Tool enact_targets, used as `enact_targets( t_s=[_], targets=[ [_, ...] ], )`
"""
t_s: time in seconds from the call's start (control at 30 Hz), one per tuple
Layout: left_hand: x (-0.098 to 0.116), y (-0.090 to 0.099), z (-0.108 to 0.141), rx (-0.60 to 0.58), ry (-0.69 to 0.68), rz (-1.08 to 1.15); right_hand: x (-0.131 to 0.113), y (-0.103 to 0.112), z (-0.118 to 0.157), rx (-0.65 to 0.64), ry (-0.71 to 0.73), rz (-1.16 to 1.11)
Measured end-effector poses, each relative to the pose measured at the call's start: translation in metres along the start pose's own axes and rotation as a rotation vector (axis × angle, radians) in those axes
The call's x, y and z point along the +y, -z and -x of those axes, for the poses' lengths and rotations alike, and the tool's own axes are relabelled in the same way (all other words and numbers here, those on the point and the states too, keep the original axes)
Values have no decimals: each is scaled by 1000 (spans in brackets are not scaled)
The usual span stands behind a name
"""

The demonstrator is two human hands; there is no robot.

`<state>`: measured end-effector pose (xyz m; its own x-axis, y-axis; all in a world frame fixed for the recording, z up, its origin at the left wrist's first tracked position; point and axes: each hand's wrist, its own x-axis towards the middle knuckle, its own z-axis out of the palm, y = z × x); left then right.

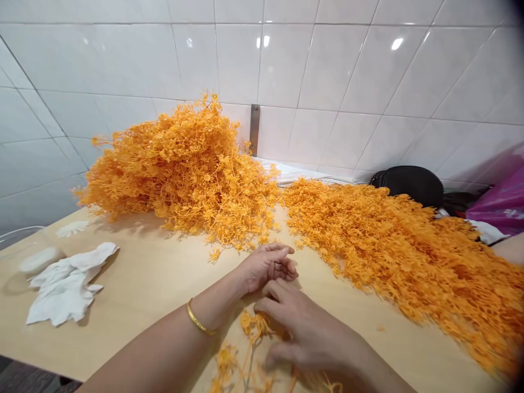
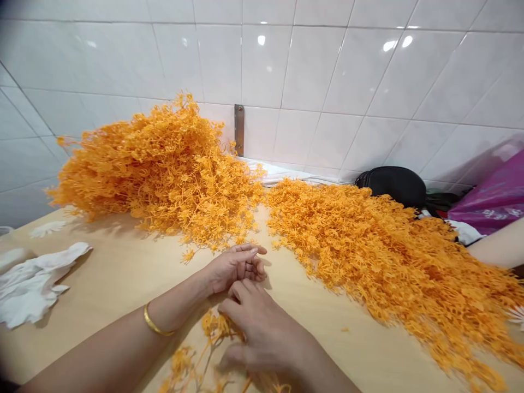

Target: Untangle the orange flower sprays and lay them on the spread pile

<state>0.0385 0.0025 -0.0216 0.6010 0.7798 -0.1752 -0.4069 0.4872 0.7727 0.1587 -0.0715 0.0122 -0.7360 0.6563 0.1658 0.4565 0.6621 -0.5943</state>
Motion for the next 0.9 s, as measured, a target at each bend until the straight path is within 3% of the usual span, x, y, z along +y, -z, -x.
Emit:
enact_targets(
  t_s=[0.1, 0.2, 0.33, 0.43, 0.53, 0.73, 0.9],
  targets=[
    [4, 4, 0, -8, 5, 8, 9, -12, -4, 89, -89, 133],
    [8, 9, -3, 22, -1, -23, 26, -9, -6, 217, -182, -99],
    [15, 15, -5, 144, -117, 18, 42, 4, -6, 515, -347, -455],
    [24, 16, -3, 267, -239, 72, 44, 11, -5, 745, -415, -529],
    [29, 15, -1, 320, -289, 63, 45, 12, -4, 891, -411, -490],
    [19, 12, -1, 175, -152, -51, 52, 14, -3, 1131, -382, -523],
    [5, -7, 12, 43, -27, -24, 55, 11, -3, 1123, -425, -246]
  ],
)
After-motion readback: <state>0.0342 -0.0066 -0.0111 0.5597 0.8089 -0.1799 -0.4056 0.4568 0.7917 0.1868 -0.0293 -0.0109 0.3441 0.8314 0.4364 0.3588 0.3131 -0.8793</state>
